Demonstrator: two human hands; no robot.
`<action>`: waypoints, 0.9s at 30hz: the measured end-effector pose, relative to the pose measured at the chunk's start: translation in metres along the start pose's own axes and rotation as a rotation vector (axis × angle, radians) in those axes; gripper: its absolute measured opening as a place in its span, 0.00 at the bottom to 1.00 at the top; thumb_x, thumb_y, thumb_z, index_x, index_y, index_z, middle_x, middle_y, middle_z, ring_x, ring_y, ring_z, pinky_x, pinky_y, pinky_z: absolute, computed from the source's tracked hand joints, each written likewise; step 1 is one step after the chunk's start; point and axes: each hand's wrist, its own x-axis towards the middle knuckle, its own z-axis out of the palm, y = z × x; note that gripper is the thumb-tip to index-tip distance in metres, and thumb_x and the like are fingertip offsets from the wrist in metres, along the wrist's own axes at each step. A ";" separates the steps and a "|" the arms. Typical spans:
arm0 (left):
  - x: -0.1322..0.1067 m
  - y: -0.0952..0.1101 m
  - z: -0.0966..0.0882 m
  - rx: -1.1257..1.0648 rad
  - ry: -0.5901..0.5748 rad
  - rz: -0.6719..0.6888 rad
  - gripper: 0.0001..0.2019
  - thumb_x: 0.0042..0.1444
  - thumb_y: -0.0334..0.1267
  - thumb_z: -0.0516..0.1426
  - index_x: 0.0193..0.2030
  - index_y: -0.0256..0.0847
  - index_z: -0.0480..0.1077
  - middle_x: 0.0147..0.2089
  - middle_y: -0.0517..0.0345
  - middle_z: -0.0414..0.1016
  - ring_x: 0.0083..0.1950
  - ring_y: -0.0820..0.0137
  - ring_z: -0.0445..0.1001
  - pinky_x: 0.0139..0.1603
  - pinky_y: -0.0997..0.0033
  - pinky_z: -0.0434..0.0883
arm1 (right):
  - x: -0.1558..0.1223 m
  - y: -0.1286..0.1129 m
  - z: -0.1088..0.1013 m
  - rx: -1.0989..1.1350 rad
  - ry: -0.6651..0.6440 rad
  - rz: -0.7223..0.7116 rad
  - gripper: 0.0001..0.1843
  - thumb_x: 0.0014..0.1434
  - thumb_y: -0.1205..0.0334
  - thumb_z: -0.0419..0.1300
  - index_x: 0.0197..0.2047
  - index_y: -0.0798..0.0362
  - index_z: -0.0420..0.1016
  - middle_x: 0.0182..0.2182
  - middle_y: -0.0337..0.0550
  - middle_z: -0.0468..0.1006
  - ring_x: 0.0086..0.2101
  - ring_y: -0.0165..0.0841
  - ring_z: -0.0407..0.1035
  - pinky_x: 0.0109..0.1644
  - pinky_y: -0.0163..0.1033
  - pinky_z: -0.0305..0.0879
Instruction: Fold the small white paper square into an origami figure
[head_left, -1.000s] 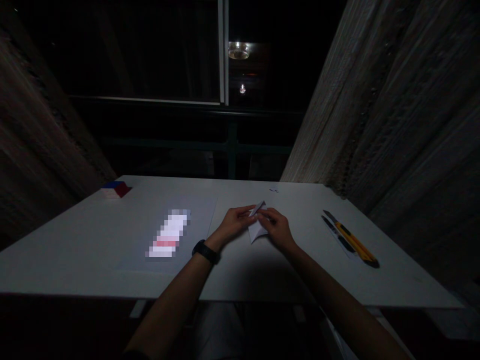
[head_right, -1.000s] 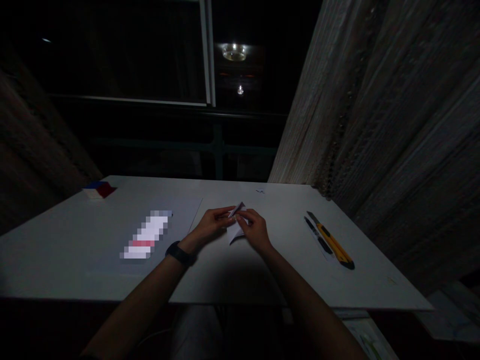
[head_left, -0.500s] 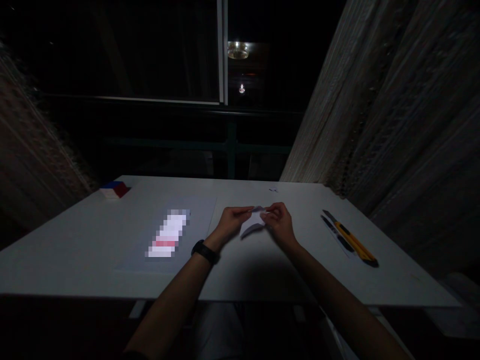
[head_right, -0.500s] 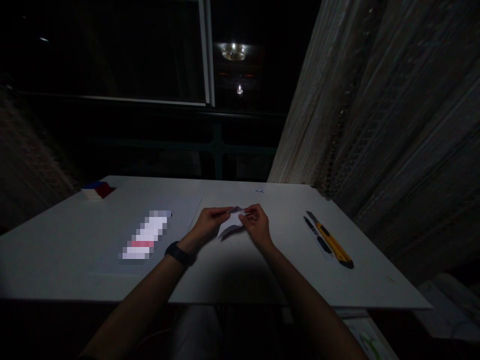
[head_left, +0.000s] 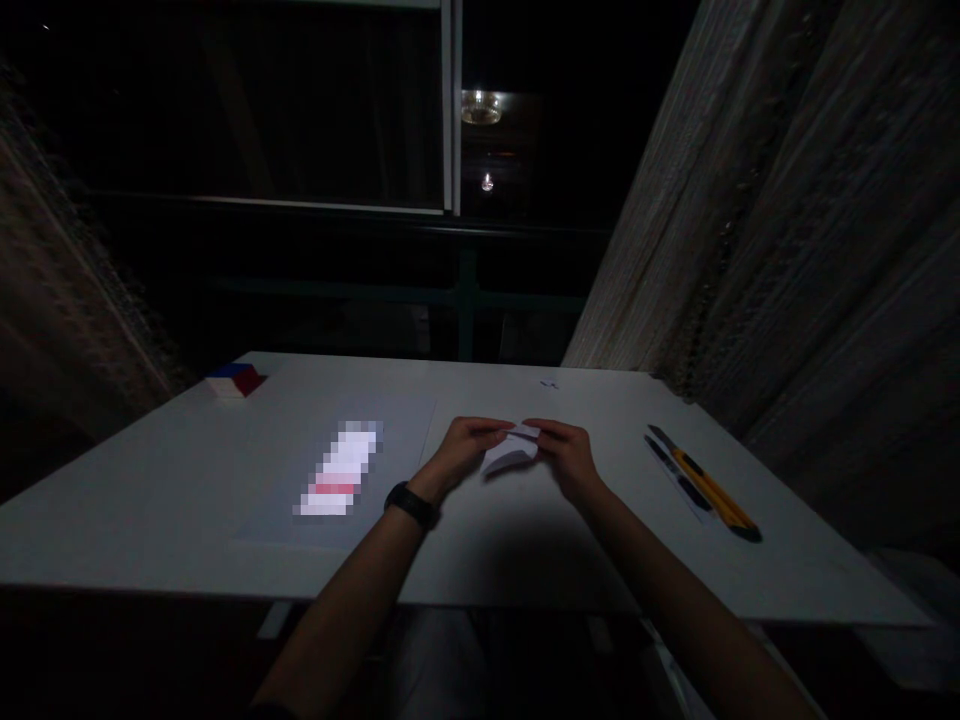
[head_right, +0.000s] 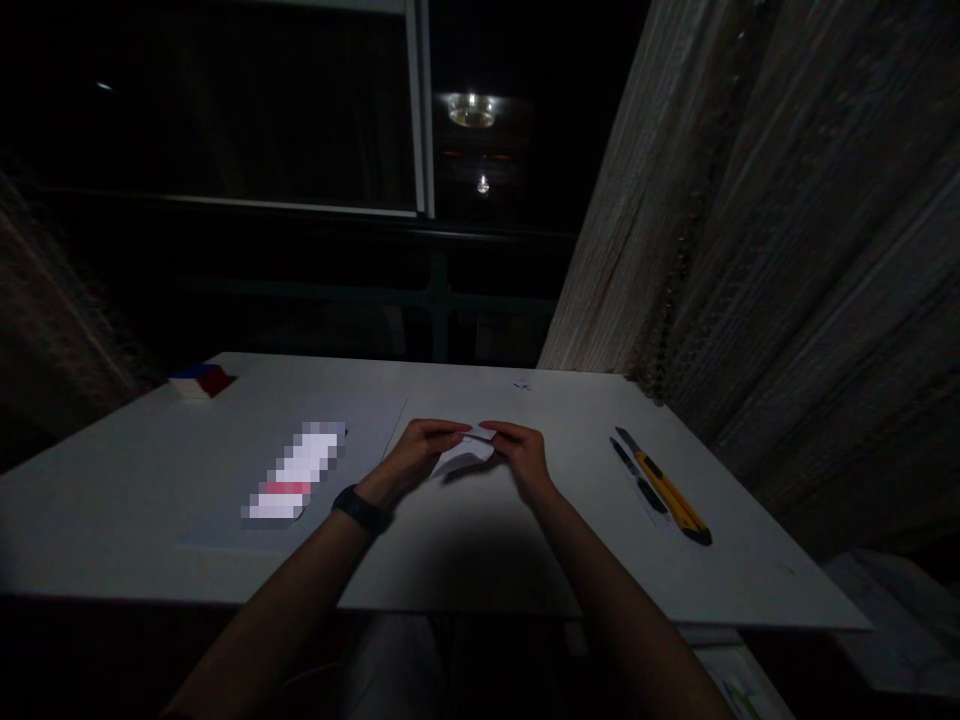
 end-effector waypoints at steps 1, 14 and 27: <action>0.000 0.001 0.000 -0.015 -0.001 -0.006 0.14 0.41 0.35 0.61 0.38 0.33 0.74 0.38 0.48 0.76 0.38 0.66 0.71 0.44 0.65 0.64 | -0.001 -0.001 0.000 0.029 0.000 0.021 0.11 0.38 0.65 0.62 0.30 0.53 0.78 0.25 0.41 0.77 0.24 0.32 0.67 0.27 0.36 0.62; -0.003 0.005 0.006 0.088 0.114 0.010 0.15 0.36 0.38 0.64 0.33 0.31 0.74 0.29 0.50 0.75 0.29 0.71 0.71 0.33 0.71 0.66 | 0.001 0.005 -0.003 -0.008 -0.048 -0.030 0.09 0.39 0.64 0.61 0.27 0.55 0.78 0.21 0.41 0.75 0.20 0.30 0.66 0.25 0.35 0.62; 0.001 -0.004 0.002 0.044 0.101 -0.068 0.21 0.35 0.38 0.64 0.38 0.30 0.74 0.32 0.47 0.76 0.29 0.69 0.71 0.32 0.70 0.67 | -0.002 0.000 0.008 -0.148 -0.110 -0.070 0.23 0.37 0.58 0.65 0.40 0.55 0.71 0.29 0.44 0.77 0.30 0.35 0.71 0.32 0.38 0.66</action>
